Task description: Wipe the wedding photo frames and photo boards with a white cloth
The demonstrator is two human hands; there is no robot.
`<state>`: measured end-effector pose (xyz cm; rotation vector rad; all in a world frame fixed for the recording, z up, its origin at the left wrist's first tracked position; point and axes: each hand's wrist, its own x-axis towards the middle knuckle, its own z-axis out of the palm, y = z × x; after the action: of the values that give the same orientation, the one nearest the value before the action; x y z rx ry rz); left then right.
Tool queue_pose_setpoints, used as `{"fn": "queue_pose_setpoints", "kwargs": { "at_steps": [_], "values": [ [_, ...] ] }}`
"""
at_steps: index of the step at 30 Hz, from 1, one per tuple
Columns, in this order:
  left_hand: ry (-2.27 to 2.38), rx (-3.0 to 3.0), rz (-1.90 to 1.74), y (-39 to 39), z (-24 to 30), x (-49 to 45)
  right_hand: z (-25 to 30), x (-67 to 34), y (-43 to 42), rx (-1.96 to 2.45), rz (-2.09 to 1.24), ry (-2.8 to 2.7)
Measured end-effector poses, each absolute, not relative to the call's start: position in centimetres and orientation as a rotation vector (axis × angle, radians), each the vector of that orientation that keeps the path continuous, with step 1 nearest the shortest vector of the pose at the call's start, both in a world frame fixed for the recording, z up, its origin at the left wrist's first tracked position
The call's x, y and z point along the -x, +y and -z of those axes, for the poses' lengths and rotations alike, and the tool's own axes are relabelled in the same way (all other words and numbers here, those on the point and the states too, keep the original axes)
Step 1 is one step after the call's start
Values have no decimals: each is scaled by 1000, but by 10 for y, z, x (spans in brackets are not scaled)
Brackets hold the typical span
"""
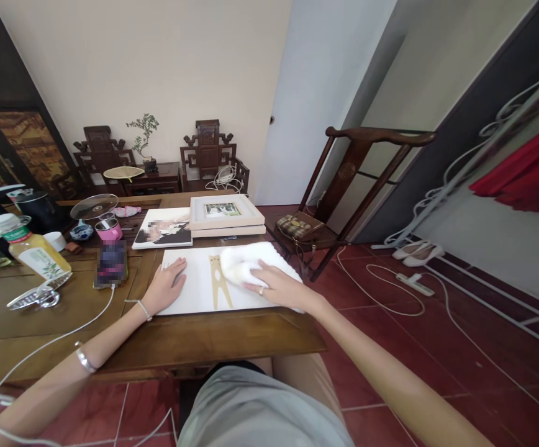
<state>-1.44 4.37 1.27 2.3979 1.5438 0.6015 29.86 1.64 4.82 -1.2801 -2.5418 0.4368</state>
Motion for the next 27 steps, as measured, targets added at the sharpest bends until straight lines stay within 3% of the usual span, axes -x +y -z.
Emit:
{"fn": "queue_pose_setpoints", "kwargs": {
  "at_steps": [9, 22, 27],
  "values": [
    [1544, -2416, -580, 44, -13, 15, -33, -275, 80, 1285, -16, -2634],
    [1561, -2426, -578, 44, -13, 13, -59, -297, -62, 1173, -319, -2780],
    [1552, -2422, -591, 42, -14, 12, -57, -297, -46, 1209, -299, -2779]
  ]
}}
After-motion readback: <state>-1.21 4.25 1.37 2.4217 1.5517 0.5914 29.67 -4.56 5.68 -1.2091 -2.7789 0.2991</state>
